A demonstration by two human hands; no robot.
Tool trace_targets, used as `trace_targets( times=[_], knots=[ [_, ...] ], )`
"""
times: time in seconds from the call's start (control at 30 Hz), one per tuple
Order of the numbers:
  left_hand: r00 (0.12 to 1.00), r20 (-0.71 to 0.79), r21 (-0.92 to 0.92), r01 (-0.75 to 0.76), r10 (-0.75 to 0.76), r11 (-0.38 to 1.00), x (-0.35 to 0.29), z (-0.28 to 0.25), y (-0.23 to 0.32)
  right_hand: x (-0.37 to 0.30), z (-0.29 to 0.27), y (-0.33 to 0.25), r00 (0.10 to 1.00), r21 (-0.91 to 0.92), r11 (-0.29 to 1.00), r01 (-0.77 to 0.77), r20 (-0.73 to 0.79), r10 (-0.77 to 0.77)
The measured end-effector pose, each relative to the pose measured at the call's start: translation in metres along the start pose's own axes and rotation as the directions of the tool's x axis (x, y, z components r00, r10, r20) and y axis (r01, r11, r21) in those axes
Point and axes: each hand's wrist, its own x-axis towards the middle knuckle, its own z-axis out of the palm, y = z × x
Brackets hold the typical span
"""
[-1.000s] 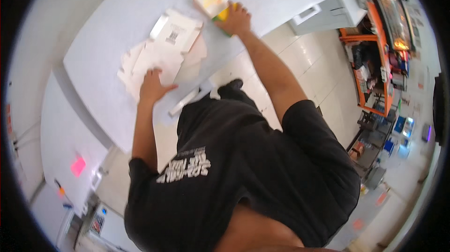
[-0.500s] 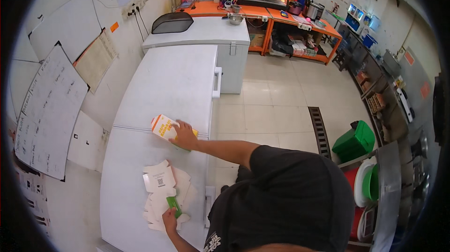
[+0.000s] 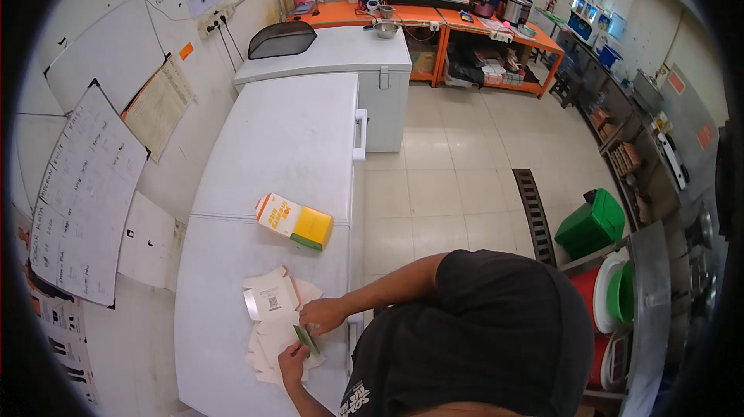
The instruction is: The person folds and assembles several cardboard food boxes by hand, pressing the flaps into place to create the containers.
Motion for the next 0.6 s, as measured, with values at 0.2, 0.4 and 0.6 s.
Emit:
trace_targets(
  times=[0.2,0.4,0.6],
  knots=[
    [0.997,-0.025,0.051,-0.068,0.07,0.996,0.0,0.0,-0.009,0.017,0.019,-0.013,0.956,-0.176,0.94,0.293,0.086,-0.282],
    [0.978,-0.164,0.133,-0.109,0.131,0.985,-0.007,0.012,-0.007,0.021,0.046,-0.006,0.928,-0.277,0.887,0.368,0.17,-0.332],
    [0.896,-0.354,0.372,-0.129,0.269,0.919,-0.029,0.026,0.029,0.016,0.058,0.003,0.923,-0.434,0.826,0.36,0.292,-0.249]
  ],
)
